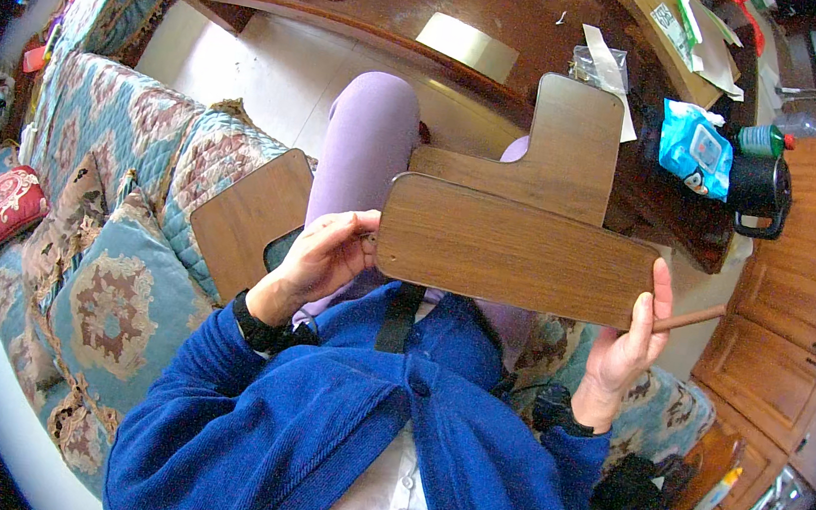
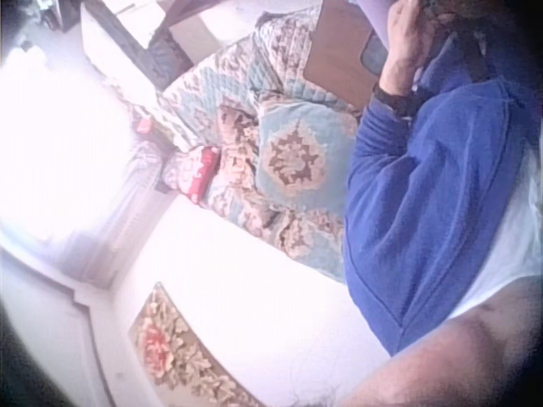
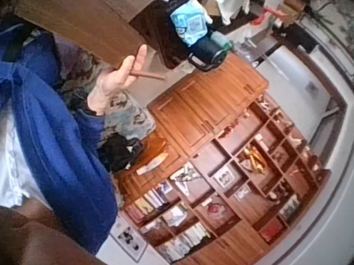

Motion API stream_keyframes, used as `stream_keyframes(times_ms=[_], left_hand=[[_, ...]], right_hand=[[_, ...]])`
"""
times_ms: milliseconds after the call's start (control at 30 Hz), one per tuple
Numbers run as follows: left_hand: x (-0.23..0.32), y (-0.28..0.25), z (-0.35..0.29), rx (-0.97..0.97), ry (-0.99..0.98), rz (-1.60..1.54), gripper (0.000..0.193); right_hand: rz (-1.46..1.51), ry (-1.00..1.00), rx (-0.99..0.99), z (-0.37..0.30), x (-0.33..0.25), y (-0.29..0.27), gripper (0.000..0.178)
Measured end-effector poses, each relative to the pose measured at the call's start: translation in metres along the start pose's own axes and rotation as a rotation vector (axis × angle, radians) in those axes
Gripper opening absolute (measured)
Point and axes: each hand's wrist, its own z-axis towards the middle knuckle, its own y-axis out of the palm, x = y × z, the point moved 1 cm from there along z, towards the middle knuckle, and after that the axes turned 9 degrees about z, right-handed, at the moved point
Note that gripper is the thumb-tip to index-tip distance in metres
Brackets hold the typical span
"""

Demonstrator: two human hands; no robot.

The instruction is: The person assembles a wooden stand by inserting dowels into a flat panel and attaching legs. They then retrieve a screwdriver from a drawer to continue the assembly.

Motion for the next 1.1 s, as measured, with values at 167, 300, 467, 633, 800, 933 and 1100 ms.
stream_keyframes(times_ms=[167, 300, 467, 633, 800, 933, 1100], left_hand=[[0.001, 0.001, -0.002, 0.011, -0.005, -0.005, 0.057], [0.003, 0.001, -0.008, 0.042, -0.038, 0.245, 0.058], [0.004, -0.007, -0.009, 0.132, -0.027, 0.387, 0.048], [0.0, -0.011, -0.01, 0.242, 0.033, 0.4, 0.038], [0.0, -0.015, -0.011, 0.311, 0.053, 0.363, 0.029], [0.001, -0.018, -0.012, 0.32, 0.081, 0.337, 0.028], [0.002, -0.021, -0.012, 0.311, 0.111, 0.378, 0.026]], right_hand=[[-0.08, 0.018, -0.123, -0.007, 0.004, 0.013, 0.043], [-0.103, 0.022, -0.149, -0.01, 0.006, 0.017, 0.043], [-0.115, 0.004, -0.157, -0.013, 0.004, 0.016, 0.049], [-0.023, 0.079, -0.07, -0.016, -0.001, 0.011, 0.051], [0.038, 0.124, -0.15, -0.018, 0.004, 0.004, 0.049], [-0.06, 0.128, -0.168, -0.022, 0.002, -0.003, 0.049], [-0.107, 0.17, -0.263, -0.023, -0.003, -0.001, 0.044]])
